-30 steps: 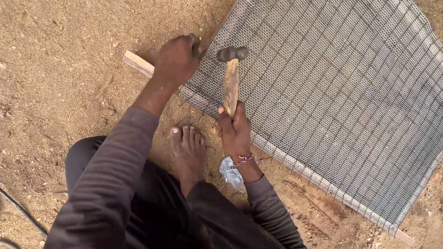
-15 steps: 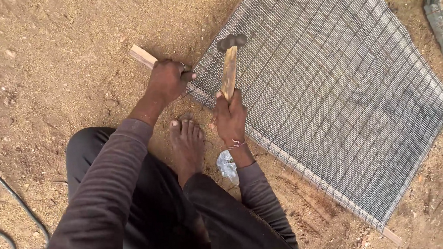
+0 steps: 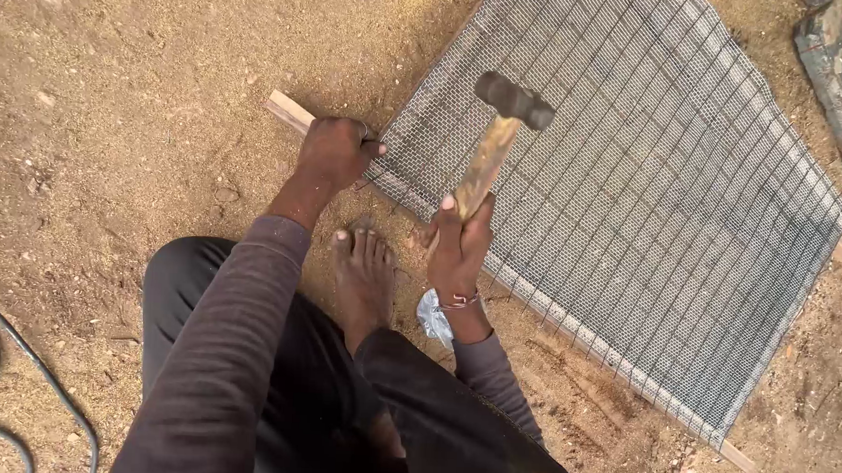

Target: Hammering small nails to secure wire mesh to a wooden frame for a sieve or cage.

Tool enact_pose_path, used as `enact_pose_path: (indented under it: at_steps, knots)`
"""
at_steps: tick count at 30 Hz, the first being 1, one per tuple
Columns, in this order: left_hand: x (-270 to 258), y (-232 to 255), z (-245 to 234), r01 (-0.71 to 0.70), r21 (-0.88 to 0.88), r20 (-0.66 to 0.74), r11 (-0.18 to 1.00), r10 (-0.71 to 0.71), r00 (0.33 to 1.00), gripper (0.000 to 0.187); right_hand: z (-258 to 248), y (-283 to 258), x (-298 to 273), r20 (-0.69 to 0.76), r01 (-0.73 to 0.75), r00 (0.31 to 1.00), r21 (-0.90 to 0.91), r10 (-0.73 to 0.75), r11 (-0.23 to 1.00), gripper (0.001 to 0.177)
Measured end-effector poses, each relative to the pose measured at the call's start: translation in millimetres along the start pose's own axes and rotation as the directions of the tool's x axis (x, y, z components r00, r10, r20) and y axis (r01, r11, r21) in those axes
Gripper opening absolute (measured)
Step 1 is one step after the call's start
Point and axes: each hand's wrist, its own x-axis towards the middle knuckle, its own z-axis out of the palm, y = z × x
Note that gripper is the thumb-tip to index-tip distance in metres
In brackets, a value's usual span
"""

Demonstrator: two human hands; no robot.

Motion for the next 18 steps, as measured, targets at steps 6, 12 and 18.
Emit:
enact_pose_path:
  at_steps: [6, 12, 18]
  knots:
    - [3, -3, 3, -0.050, 0.046, -0.008, 0.998, 0.050, 0.999, 0.030, 10, 3, 14, 0.086, -0.357, 0.917, -0.260, 0.390, 0.897, 0.022]
    - [-3, -6, 7, -0.062, 0.033, 0.012, 0.998, 0.061, 0.998, 0.028, 4, 10, -12, 0.009, -0.020, 1.000, 0.004, 0.020, 1.000, 0.027]
    - [3, -13, 14, -0.091, 0.028, -0.002, 0.995, 0.091, 0.996, 0.023, -18, -14, 19, 0.133, -0.399, 0.899, -0.147, 0.418, 0.905, 0.026]
